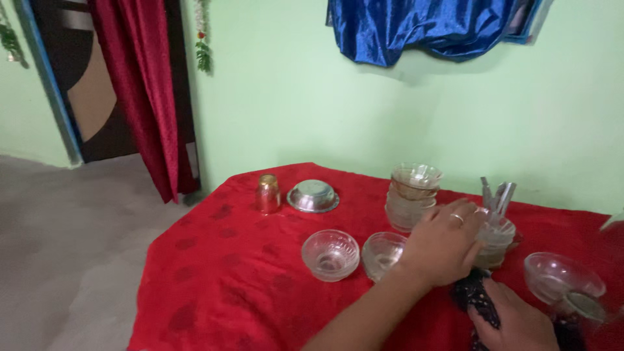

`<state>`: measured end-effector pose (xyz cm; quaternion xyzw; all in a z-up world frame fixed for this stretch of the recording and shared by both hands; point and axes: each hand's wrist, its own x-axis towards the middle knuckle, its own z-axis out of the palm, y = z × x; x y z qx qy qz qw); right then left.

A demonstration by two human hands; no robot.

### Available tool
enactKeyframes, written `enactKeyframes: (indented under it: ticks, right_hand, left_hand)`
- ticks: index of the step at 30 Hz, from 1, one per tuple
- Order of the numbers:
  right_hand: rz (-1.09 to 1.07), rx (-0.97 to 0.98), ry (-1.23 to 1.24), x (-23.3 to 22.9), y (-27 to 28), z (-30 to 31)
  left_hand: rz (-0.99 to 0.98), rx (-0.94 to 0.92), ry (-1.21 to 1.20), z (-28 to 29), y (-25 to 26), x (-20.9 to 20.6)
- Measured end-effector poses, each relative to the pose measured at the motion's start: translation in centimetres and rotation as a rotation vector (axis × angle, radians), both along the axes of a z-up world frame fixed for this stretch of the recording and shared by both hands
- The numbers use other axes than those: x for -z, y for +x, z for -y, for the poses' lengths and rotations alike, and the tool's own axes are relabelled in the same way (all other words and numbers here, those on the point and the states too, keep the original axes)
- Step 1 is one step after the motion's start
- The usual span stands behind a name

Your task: The person wipes glass bowls one by one with a cloth, handling each bowl individually and then placing it on a table covered with a red cloth.

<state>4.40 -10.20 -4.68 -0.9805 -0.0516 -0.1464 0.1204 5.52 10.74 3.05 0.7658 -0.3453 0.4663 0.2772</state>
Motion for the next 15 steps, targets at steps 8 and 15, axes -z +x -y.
enactKeyframes:
  ticks: [8, 15]
  right_hand:
    - [0.710, -0.150, 0.255, 4.0, 2.8, 3.5]
    - [0.683, -0.175, 0.287, 6.3, 7.5, 7.7]
  left_hand:
    - [-0.004, -0.128, 0.076, 4.3, 3.1, 0.1]
    - [-0.214, -0.073, 0.082, 3.8, 4.2, -1.3]
